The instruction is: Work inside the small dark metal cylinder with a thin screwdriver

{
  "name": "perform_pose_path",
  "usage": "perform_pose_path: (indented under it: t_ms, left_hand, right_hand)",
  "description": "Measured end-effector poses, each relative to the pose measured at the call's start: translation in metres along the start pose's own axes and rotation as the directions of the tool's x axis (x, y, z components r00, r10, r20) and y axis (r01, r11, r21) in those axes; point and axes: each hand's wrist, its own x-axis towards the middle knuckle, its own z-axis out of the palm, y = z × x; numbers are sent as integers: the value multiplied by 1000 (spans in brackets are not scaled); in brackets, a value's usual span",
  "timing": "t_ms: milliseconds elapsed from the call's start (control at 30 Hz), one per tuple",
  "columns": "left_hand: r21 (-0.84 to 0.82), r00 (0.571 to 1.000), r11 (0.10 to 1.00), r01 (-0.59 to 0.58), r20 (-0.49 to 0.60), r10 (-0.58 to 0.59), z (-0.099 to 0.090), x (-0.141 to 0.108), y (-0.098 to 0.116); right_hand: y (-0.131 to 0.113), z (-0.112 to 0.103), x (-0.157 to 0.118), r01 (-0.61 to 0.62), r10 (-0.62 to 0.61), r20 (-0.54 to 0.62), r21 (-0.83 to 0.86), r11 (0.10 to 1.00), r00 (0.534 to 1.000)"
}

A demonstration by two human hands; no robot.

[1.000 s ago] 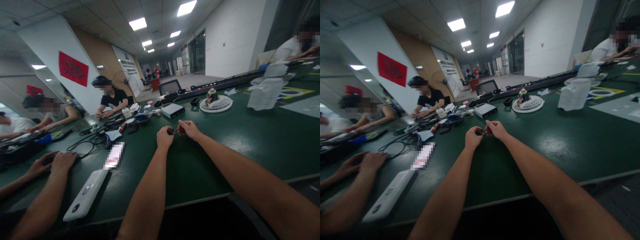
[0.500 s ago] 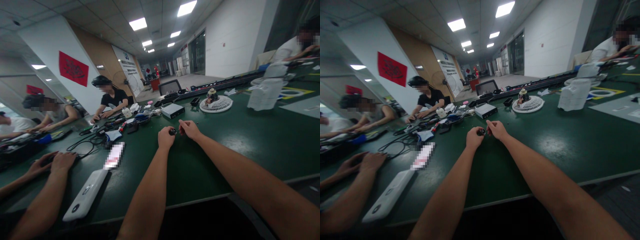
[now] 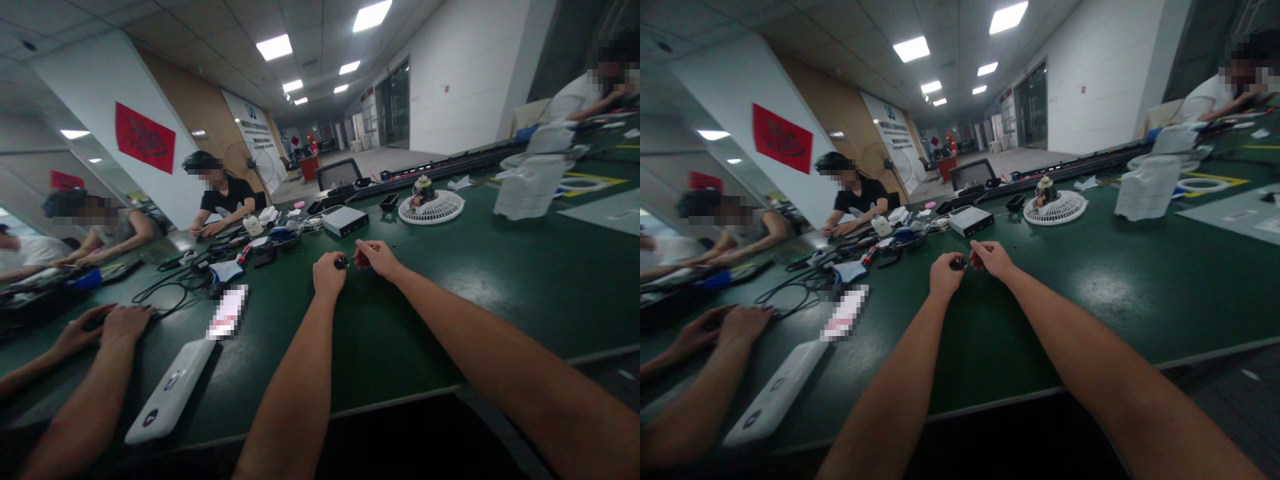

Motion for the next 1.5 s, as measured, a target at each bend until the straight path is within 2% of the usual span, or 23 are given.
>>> perform_pose_path:
  t_ms: [100,200,267,367,433,567,667,767,867,933,1033,1133,1200,1333,1400,1500]
  left_hand:
    - [21,1000,1000,2,11,-2,-1,0,0]
    - [26,1000,999,-21,15,21,0,0,1]
    - [28,1000,999,-22,11,21,0,0,1]
    - [31,1000,999,-15,-9,16,0,0,0]
    - [40,1000,999,-5,-16,6,1,0,0]
    - [54,998,997,63,22,-64,3,-1,-1]
    - [44,994,994,96,49,-98,4,-1,-1]
    - [22,991,992,124,53,-125,5,0,-1]
    - [-16,986,987,162,43,-161,5,0,-1]
    - [-22,982,983,185,27,-184,5,1,-1]
    - [-11,978,978,208,21,-208,6,1,-1]
    - [-13,977,977,211,28,-211,7,1,-1]
    - [-26,978,978,209,24,-208,7,1,-2]
    - [-68,983,981,181,31,-179,9,1,-5]
    - [-87,987,983,159,43,-156,11,1,-7]
    - [-112,994,988,104,23,-102,11,1,-8]
  right_hand:
    - [1,0,0,-35,35,-18,-15,999,999]
    - [1,0,0,24,-30,-92,-70,997,995]
    - [1,1,0,36,-39,-64,-60,998,997]
    - [0,2,-1,-13,13,-19,-24,1000,1000]
    - [-1,1,-2,-13,11,-61,-44,999,998]
    - [-3,-4,-2,42,-75,-180,-179,983,981]
    - [-1,-6,0,41,-83,-190,-215,976,978]
    - [5,-7,2,67,-119,-124,-358,931,985]
    - [10,-7,1,130,-134,36,-582,803,990]
    - [9,-5,-1,157,-103,121,-631,760,987]
    - [7,-4,-3,184,-86,181,-641,745,980]
    - [8,-5,-2,174,-70,190,-612,772,979]
    - [13,-7,0,145,-59,173,-539,830,983]
    - [25,-7,7,97,-71,120,-227,969,990]
    - [27,-6,10,101,-96,68,-87,991,993]
    - [23,-3,11,121,-121,-17,35,992,993]
